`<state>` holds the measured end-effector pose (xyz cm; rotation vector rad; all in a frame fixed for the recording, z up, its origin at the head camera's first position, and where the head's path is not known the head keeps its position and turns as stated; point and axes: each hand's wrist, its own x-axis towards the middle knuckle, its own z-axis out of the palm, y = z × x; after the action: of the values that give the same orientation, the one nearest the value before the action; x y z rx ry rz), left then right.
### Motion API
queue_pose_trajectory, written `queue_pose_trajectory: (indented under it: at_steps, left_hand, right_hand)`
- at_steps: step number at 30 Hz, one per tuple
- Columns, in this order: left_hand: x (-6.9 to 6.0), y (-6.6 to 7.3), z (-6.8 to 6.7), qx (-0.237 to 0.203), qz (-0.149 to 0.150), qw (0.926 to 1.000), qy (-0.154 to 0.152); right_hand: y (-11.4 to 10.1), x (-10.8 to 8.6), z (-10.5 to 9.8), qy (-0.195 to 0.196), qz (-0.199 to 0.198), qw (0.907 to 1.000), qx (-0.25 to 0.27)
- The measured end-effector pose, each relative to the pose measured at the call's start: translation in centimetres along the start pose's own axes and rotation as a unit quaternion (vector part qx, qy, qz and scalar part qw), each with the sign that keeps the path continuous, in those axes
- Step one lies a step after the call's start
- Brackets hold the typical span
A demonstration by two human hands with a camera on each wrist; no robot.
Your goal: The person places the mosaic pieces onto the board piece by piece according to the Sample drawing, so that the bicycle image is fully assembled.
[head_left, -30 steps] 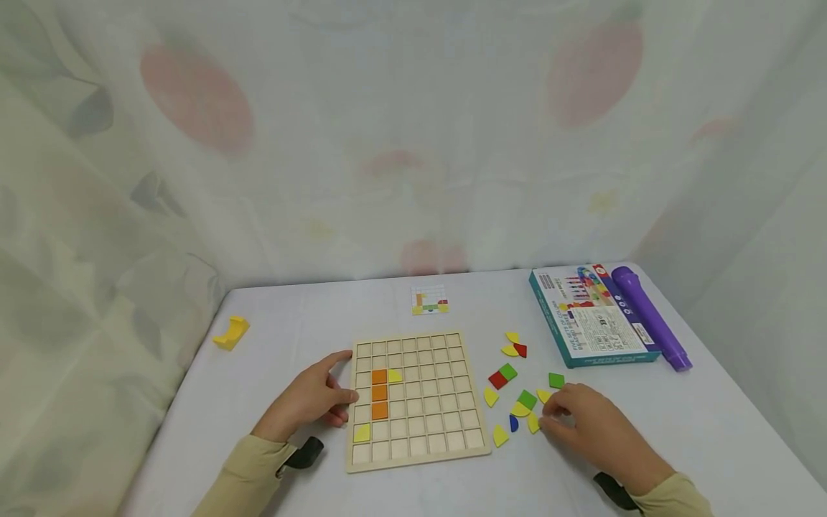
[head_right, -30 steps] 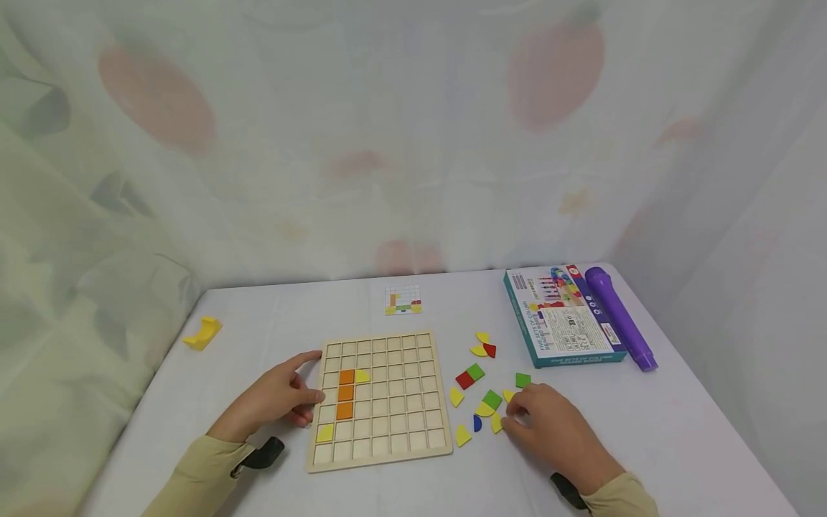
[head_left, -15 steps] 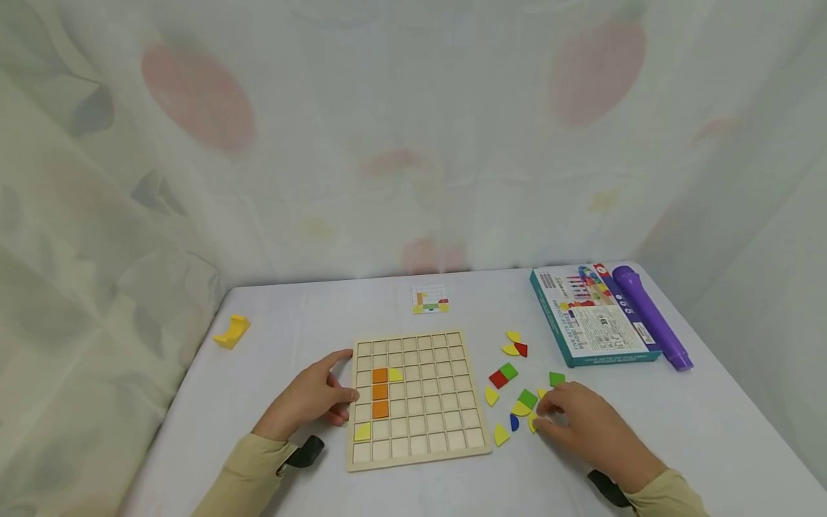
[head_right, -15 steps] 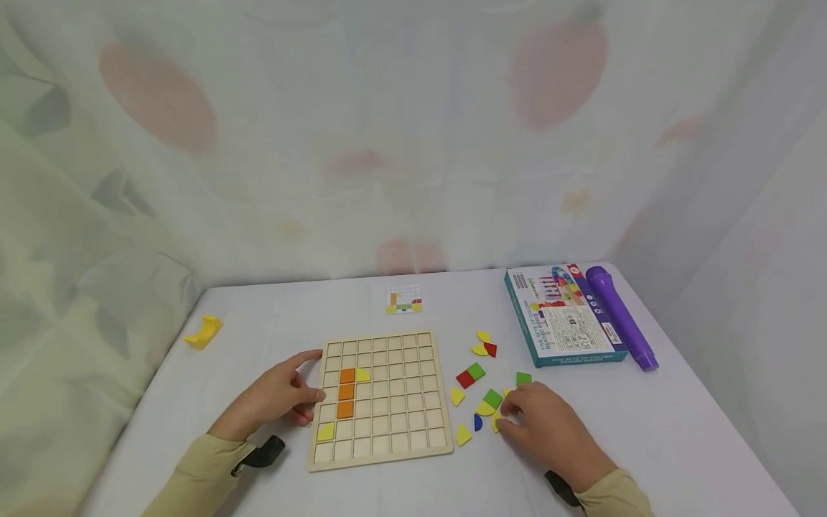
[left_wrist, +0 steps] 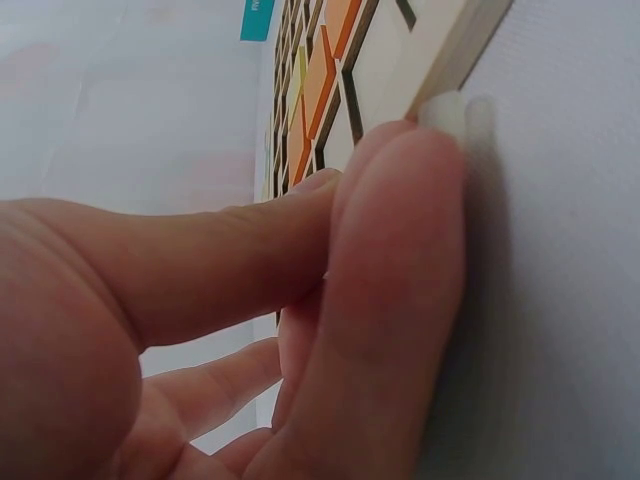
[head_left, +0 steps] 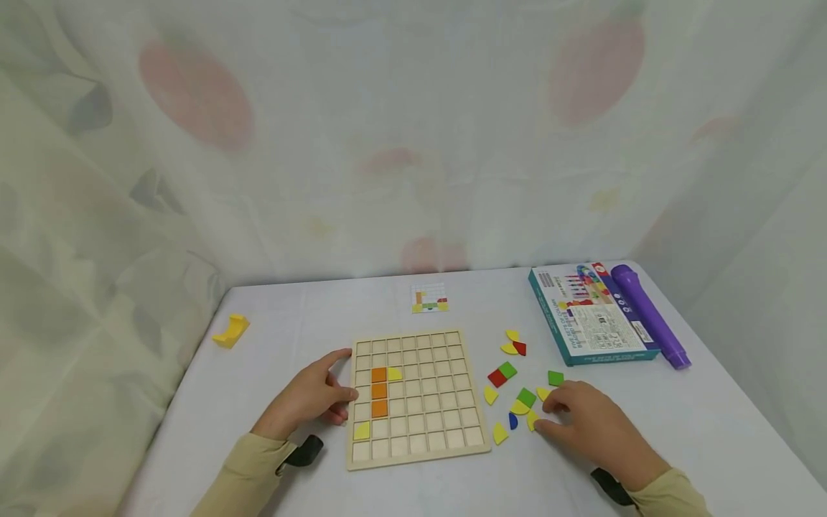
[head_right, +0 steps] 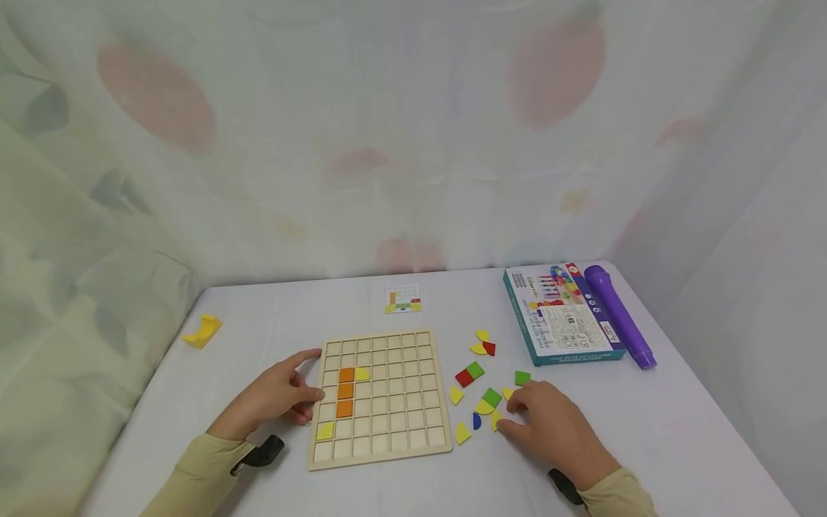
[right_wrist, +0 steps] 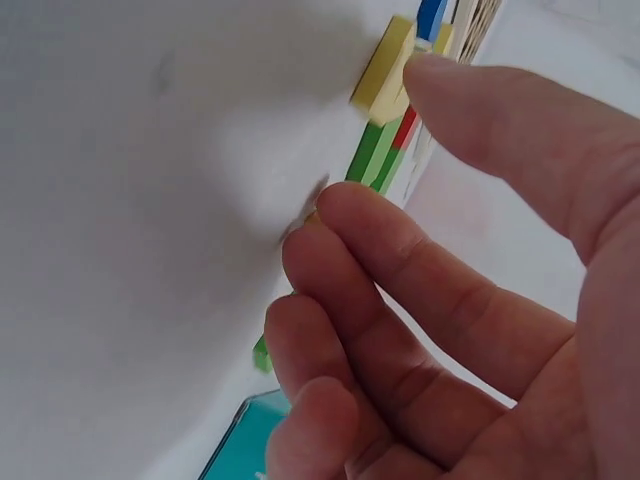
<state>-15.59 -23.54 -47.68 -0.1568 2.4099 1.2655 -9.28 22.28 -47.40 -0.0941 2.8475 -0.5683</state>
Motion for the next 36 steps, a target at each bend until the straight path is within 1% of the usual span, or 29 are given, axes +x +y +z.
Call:
queue_pose_trajectory:
  at_steps: [3,9,12,17,22,24,31,34,36]
  left_hand:
    - [0.0,-0.1,-0.1,0.001,-0.002,1.0000,0.000]
    - [-0.1,-0.3,-0.2,0.001,0.003,1.0000,-0.001]
    - [-0.1,-0.3,-0.1,0.000,0.004,1.0000,-0.001]
    - [0.0,-0.3,0.0,-0.002,0.004,1.0000,-0.001]
    - [-0.1,-0.3,0.0,-0.004,0.002,1.0000,-0.003]
    - [-0.1,-0.3,0.1,-0.005,0.002,1.0000,-0.004]
    - [0.1,-0.2,0.1,-0.002,0.005,1.0000,-0.003]
    - [0.1,-0.2,0.0,0.002,0.004,1.0000,-0.001]
    - [0.1,-0.2,0.0,0.003,0.003,1.0000,-0.001]
  right_hand:
    - [0.2,0.2,-0.1,-0.001,0.013,0.9999,0.002]
    - [0.4,0.7,-0.5,-0.006,0.021,0.9997,0.009]
    - [0.6,0.9,-0.6,0.004,0.017,0.9999,0.002]
    - [1.2,1.3,-0.8,0.032,-0.001,0.9993,-0.020]
    - [1.4,1.7,-1.2,0.043,-0.013,0.9988,-0.020]
    - [1.2,1.7,-1.4,0.040,-0.011,0.9989,-0.021]
    - [1.3,1.7,-1.5,0.010,0.024,0.9994,-0.024]
    - [1.4,1.7,-1.4,0.010,0.024,0.9994,-0.021]
    - [1.4,1.8,-1.3,0.017,0.013,0.9996,-0.020]
